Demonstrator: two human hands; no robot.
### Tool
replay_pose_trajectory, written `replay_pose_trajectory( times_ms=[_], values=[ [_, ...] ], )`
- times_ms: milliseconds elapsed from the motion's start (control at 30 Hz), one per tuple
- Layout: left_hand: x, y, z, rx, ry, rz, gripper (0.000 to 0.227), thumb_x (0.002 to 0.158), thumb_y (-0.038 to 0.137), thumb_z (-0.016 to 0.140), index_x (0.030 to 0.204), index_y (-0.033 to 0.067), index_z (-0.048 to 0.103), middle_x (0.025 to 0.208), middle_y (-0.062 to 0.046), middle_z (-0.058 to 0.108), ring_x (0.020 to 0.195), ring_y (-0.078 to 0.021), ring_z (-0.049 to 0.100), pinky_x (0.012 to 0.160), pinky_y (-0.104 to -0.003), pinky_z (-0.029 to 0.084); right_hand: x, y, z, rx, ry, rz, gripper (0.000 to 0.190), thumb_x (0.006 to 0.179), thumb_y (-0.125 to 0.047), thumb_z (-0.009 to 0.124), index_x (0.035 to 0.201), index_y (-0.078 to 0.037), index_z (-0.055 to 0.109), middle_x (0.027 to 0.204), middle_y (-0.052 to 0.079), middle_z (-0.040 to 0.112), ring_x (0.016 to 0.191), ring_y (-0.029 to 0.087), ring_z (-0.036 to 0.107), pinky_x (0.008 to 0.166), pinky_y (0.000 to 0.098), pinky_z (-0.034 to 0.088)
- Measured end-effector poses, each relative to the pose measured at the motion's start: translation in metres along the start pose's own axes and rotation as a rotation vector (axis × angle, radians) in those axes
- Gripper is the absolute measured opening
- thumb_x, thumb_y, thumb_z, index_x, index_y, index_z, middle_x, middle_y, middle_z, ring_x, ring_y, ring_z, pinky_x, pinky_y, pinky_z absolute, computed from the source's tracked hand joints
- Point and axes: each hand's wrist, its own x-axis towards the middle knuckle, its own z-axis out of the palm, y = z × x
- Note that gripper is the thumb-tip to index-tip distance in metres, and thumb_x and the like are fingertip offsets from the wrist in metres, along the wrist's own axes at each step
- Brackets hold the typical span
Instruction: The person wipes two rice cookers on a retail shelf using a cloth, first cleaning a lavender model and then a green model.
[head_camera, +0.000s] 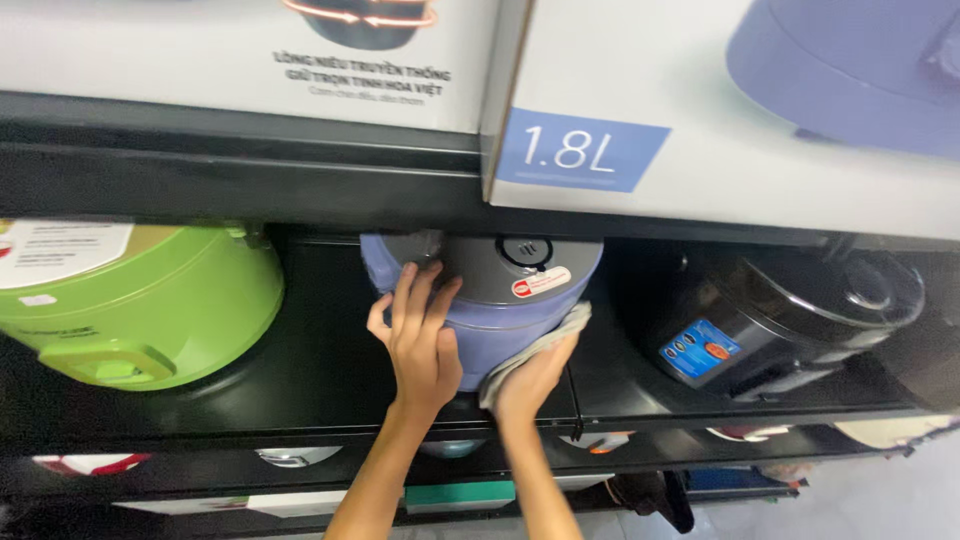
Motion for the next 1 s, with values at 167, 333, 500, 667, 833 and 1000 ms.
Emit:
replay_pose_trajectory(
  times_ms=[167,333,500,667,833,1000],
  values=[
    [-0.001,-0.004,0.005,0.012,0.010,0.011,0.051,0.110,0.029,0.028,0.131,0.0047,0.067,0.144,-0.015,0.060,0.147,-0.0341,0.043,0.116,-0.052,0.019,-0.068,-0.002,-0.006,-0.412,-0.154,-0.255,0.074,0.098,-0.011,0.051,0.157,0.013,0.012,0.167,0.038,0.007,0.157,0.050,0.008,0.127,0.0530,0.006],
    [-0.004,-0.003,0.006,0.018,0.002,0.003,0.056,0.112,0.032,0.023,0.129,0.0048,0.068,0.143,-0.015,0.061,0.146,-0.0348,0.043,0.116,-0.053,0.019,-0.054,-0.008,-0.001,-0.500,-0.226,-0.506,0.072,0.096,-0.013,0.056,0.156,0.007,0.021,0.166,0.036,0.005,0.155,0.056,0.004,0.128,0.0584,0.005],
    [-0.003,-0.006,0.008,0.004,0.017,0.031,0.062,0.112,0.039,0.020,0.128,0.0037,0.069,0.142,-0.017,0.060,0.146,-0.0361,0.043,0.116,-0.053,0.021,0.021,-0.018,-0.009,-0.325,-0.144,-0.484,0.066,0.105,-0.020,0.039,0.159,0.011,0.017,0.169,0.034,0.011,0.160,0.049,0.013,0.131,0.0527,0.011],
    [-0.006,-0.007,0.011,-0.011,0.011,0.018,0.061,0.111,0.038,0.023,0.127,0.0017,0.068,0.141,-0.018,0.060,0.146,-0.0379,0.042,0.116,-0.054,0.022,0.034,-0.004,-0.011,0.025,-0.094,-0.016,0.066,0.102,-0.024,0.028,0.159,0.010,0.024,0.168,0.029,0.029,0.157,0.040,0.028,0.128,0.0433,0.020],
    [-0.003,-0.009,0.010,-0.007,0.013,0.023,0.045,0.102,0.026,0.039,0.127,0.0014,0.068,0.141,-0.019,0.060,0.146,-0.0381,0.042,0.117,-0.055,0.023,-0.034,0.011,-0.010,-0.256,-0.146,-0.248,0.070,0.104,-0.018,0.039,0.159,0.013,0.011,0.171,0.031,0.008,0.158,0.052,0.012,0.128,0.0545,0.010],
    [-0.004,-0.015,0.008,0.033,-0.002,0.061,0.039,0.088,0.015,0.059,0.124,0.0009,0.069,0.140,-0.019,0.061,0.144,-0.0360,0.044,0.117,-0.054,0.025,-0.067,0.028,-0.008,-0.566,-0.314,-0.663,0.075,0.091,-0.018,0.061,0.158,-0.005,0.028,0.165,0.031,0.007,0.146,0.065,0.008,0.118,0.0725,0.009]
  ],
)
